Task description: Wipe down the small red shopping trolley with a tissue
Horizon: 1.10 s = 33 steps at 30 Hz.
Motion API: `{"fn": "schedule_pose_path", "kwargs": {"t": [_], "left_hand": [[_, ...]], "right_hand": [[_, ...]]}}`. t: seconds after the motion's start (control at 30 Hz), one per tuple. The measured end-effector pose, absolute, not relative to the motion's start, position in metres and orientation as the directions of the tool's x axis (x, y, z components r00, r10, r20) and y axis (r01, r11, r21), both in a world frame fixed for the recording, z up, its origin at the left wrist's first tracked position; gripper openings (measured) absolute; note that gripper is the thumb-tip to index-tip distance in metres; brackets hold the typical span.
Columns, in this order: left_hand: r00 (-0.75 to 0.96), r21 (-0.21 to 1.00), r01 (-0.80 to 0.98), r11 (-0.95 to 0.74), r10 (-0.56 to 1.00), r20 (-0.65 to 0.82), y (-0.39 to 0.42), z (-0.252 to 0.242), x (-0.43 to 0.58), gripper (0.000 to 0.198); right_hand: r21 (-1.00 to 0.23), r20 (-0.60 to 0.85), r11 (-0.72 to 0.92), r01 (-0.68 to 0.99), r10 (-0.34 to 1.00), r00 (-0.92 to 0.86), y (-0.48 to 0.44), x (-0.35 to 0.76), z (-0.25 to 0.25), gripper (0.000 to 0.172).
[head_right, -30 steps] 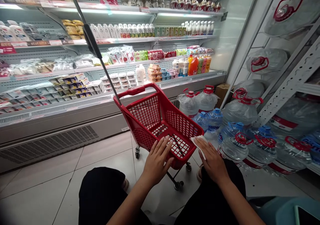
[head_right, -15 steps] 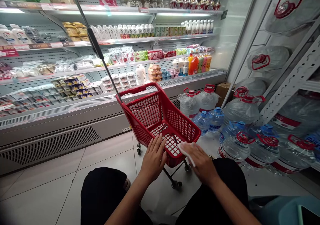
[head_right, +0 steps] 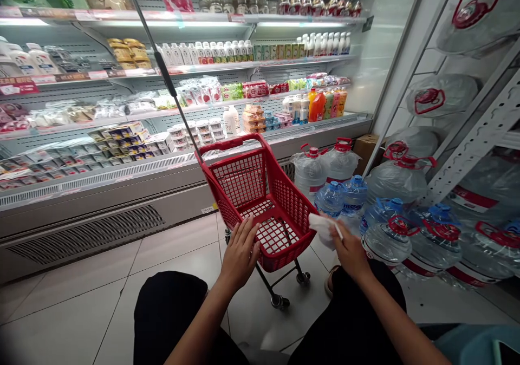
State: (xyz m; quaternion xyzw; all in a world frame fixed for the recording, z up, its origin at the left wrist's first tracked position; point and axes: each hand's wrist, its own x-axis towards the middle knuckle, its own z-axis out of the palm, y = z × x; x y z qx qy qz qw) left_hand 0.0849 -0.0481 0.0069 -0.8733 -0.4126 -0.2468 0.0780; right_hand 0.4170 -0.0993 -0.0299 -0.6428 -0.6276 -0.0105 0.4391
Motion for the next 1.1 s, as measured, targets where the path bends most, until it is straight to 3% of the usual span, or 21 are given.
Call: {"fn": "schedule_pose_path", "kwargs": {"t": [0.1,0.2,0.3,0.47,0.67,0.9,1.1], "left_hand": [[0.510,0.089,0.771,-0.631,0.695,0.506,-0.041,0.006,0.075,0.043],[0.469,0.105,0.795,-0.598,0.714,0.520,-0.036,0.004,0.070,0.043],[0.437,0.115,0.813,-0.571,0.729,0.527,-0.037,0.001,0.070,0.049],[0.414,0.157,0.820,-0.551,0.759,0.503,-0.042,-0.005,0.072,0.063],[0.449,0.147,0.810,-0.568,0.761,0.467,-0.042,-0.007,0.068,0.064],[0.437,0.081,0.835,-0.544,0.747,0.501,-0.044,-0.001,0.067,0.067],[0.451,0.121,0.808,-0.577,0.737,0.503,-0.040,-0.002,0.069,0.066]], "right_hand": [[-0.567,0.651,0.123,0.814,0.672,0.352,-0.094,0.428,-0.003,0.051],[-0.344,0.758,0.210,0.915,0.638,0.138,-0.084,0.427,0.003,0.059],[-0.187,0.689,0.313,0.931,0.717,-0.103,-0.081,0.400,-0.019,0.078],[-0.207,0.653,0.406,0.890,0.735,-0.183,-0.096,0.308,-0.051,0.085],[-0.162,0.674,0.545,0.822,0.670,-0.311,-0.105,0.229,-0.041,0.090],[-0.064,0.647,0.623,0.779,0.621,-0.443,-0.092,0.317,-0.048,0.076],[-0.081,0.665,0.578,0.812,0.638,-0.388,-0.076,0.394,-0.047,0.072]]}}
